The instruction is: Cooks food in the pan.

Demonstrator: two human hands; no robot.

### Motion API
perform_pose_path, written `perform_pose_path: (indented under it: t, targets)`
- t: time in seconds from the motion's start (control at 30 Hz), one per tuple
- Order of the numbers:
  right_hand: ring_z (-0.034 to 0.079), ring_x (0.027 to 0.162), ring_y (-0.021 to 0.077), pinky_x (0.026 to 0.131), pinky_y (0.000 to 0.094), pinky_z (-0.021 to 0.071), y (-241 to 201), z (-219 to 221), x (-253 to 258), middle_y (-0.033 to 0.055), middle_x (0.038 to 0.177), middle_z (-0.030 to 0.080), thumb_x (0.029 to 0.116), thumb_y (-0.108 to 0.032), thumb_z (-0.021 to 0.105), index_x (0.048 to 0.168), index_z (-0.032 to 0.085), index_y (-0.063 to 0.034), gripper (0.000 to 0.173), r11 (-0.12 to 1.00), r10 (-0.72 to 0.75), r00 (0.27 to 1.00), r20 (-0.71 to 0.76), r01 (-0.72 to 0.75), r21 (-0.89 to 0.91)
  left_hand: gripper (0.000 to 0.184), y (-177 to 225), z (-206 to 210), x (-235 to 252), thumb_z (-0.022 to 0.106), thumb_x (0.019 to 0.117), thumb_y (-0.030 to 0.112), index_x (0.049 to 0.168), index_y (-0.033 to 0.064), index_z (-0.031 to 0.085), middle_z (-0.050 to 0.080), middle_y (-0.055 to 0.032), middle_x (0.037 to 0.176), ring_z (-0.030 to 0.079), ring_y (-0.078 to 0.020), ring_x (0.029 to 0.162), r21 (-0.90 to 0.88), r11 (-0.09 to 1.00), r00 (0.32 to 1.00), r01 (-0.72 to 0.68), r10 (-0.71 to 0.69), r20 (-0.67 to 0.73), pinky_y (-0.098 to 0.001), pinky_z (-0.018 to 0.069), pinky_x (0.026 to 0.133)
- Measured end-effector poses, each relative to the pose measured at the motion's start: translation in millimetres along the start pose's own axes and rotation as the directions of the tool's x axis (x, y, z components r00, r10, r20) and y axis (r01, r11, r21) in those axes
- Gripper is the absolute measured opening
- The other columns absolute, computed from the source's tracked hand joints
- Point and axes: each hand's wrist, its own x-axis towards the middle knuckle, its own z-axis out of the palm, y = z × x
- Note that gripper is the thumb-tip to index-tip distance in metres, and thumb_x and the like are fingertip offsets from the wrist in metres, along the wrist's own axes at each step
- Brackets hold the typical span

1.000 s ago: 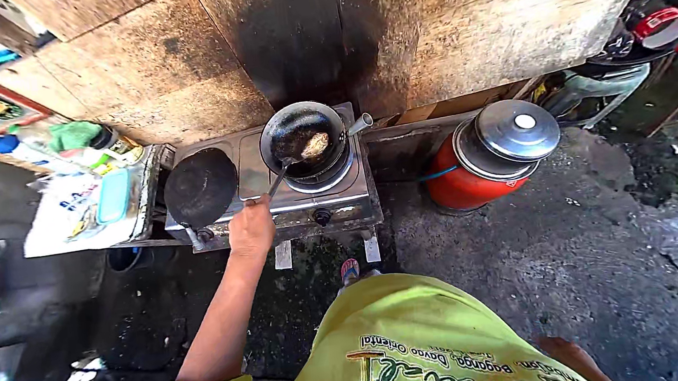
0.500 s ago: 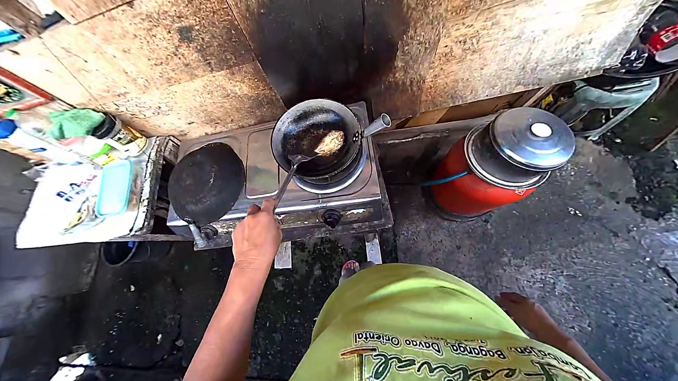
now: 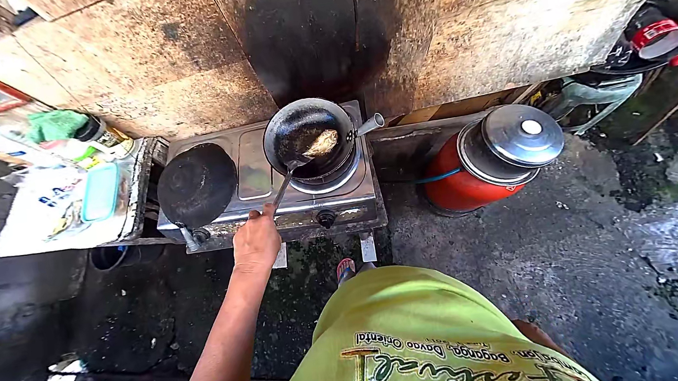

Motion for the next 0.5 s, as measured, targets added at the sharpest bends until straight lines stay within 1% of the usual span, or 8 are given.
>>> perform_pose_path:
  t: [0.13,0.2,0.23,0.33,0.43,0.5]
  targets:
    - [0.055,0.136,0.0411,0.115,0.0601,0.0393,-1.3,-6.8,-5.1,0.025,0.14,0.062,0.1095,-0.037,0.051,0.141,0.06,-0.0018,0.048,0.999,0.024,0.999,-0.029,-0.023,0.038,0.042,2.5,3.9,-1.9,0.053,0.1046,0.012,0.146,0.014,0.055,0.063,-0.0229,0.132,0.066,-0.0423,0.115,-0.021,1.0,1.0,0.005,-0.005,0.006,-0.0565,0.0531,0.094]
    - [0.055,0.136,0.0415,0.115,0.0602,0.0392,-2.3,-8.4,-5.2,0.0259,0.139,0.062,0.1092,-0.036,0.052,0.14,0.06,-0.0012,0.047,0.997,0.006,0.998,-0.062,-0.001,0.078,0.041,3.1,4.0,-2.2,0.053,0.1045,0.011,0.146,0.013,0.056,0.063,-0.0238,0.132,0.067,-0.0433,0.114,-0.032,0.999,1.0,0.002,-0.002,0.001,-0.0577,0.053,0.094]
    - [0.054,0.137,0.0421,0.116,0.0602,0.0377,-7.0,-10.8,-10.3,0.0271,0.14,0.061,0.1093,-0.035,0.052,0.14,0.06,0.0005,0.047,0.995,-0.008,0.998,-0.069,0.015,0.097,0.041,3.0,3.4,-2.3,0.053,0.1044,0.01,0.145,0.0113,0.056,0.063,-0.0253,0.131,0.066,-0.045,0.114,-0.041,0.999,1.0,-0.006,0.006,-0.003,-0.0594,0.0527,0.094]
    - [0.054,0.137,0.0419,0.117,0.0597,0.0373,-15.1,-10.7,-14.5,0.0259,0.14,0.061,0.1086,-0.035,0.054,0.14,0.06,0.0001,0.048,0.995,-0.023,0.997,-0.076,0.03,0.098,0.04,1.4,-0.8,-0.8,0.054,0.1045,0.012,0.144,0.0131,0.057,0.064,-0.0241,0.131,0.066,-0.0441,0.115,-0.04,0.999,1.0,-0.003,0.003,-0.001,-0.06,0.0525,0.094]
    - [0.055,0.136,0.0401,0.116,0.0599,0.0387,-7.5,-1.8,-4.6,0.0233,0.139,0.063,0.1079,-0.039,0.054,0.14,0.061,-0.0032,0.049,0.997,-0.031,0.997,-0.074,0.036,0.075,0.037,-3.0,-9.6,2.6,0.059,0.1027,0.012,0.14,0.0136,0.061,0.066,-0.0238,0.129,0.065,-0.0446,0.116,-0.106,0.994,0.999,-0.001,-0.005,-0.049,-0.063,0.0513,0.094]
    - [0.055,0.136,0.0404,0.116,0.0601,0.0386,-4.6,-0.4,-7.4,0.0234,0.139,0.063,0.1081,-0.039,0.053,0.141,0.061,-0.0027,0.05,0.997,-0.017,0.998,-0.062,0.021,0.074,0.038,1.6,-13.1,3.9,0.061,0.1015,0.013,0.139,0.013,0.062,0.066,-0.0234,0.128,0.066,-0.045,0.115,-0.142,0.99,0.995,0.012,-0.026,-0.094,-0.0635,0.0516,0.093]
